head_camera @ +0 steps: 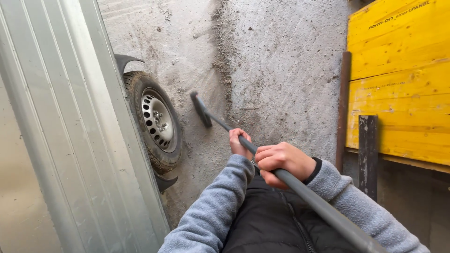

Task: Sweeping dirt and debris off a concrete garage floor using a push broom.

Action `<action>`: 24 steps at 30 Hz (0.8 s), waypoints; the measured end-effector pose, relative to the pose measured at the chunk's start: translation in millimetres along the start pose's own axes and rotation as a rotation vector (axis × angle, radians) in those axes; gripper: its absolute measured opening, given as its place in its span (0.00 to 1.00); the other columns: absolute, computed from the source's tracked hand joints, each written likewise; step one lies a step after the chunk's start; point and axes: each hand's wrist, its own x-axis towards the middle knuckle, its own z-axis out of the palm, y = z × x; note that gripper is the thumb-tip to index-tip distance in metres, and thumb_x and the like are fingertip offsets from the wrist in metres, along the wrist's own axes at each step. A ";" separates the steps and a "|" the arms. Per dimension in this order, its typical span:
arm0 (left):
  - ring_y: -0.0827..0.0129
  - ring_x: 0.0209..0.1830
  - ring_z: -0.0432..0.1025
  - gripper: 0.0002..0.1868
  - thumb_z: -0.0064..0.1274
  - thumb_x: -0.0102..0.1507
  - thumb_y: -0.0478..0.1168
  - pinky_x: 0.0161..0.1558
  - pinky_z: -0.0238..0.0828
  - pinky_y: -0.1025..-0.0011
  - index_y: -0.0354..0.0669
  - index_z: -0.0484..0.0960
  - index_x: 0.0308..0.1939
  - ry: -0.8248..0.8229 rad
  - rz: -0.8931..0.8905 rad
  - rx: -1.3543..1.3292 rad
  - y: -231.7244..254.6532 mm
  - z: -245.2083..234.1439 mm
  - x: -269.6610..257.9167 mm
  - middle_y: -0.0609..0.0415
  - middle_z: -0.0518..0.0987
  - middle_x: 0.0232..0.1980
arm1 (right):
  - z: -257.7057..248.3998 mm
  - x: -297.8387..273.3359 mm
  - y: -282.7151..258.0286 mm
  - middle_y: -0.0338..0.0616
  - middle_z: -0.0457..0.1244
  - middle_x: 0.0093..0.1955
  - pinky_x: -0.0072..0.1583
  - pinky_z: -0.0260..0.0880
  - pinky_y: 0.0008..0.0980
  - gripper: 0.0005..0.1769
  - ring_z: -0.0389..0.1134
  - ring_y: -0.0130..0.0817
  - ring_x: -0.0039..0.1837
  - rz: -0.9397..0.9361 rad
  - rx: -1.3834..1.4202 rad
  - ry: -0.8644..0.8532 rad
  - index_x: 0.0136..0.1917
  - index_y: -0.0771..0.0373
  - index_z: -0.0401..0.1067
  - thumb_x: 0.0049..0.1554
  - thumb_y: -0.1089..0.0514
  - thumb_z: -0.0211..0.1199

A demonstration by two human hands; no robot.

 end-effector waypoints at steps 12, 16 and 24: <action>0.79 0.41 0.67 0.18 0.60 0.61 0.18 0.46 0.72 0.84 0.44 0.73 0.30 -0.376 0.367 0.434 -75.1 26.7 37.2 0.59 0.69 0.47 | -27.7 -22.6 0.2 0.35 0.53 0.28 0.33 0.71 0.30 0.19 0.63 0.41 0.33 0.034 -0.195 0.061 0.27 0.54 0.59 0.56 0.65 0.60; 0.78 0.40 0.61 0.18 0.55 0.59 0.14 0.46 0.70 0.84 0.39 0.69 0.30 -0.328 0.371 0.420 -71.1 24.0 6.3 0.59 0.65 0.47 | -24.6 -30.2 -23.3 0.33 0.55 0.28 0.33 0.72 0.28 0.19 0.65 0.39 0.33 -0.012 -0.178 0.063 0.26 0.52 0.60 0.55 0.64 0.61; 0.77 0.39 0.62 0.21 0.49 0.54 0.13 0.43 0.69 0.88 0.44 0.63 0.30 -0.063 0.351 0.619 -105.8 -67.9 -12.8 0.60 0.64 0.47 | 2.5 -62.5 -18.0 0.35 0.53 0.28 0.32 0.70 0.25 0.20 0.61 0.41 0.32 0.015 -0.012 0.036 0.26 0.53 0.58 0.55 0.64 0.61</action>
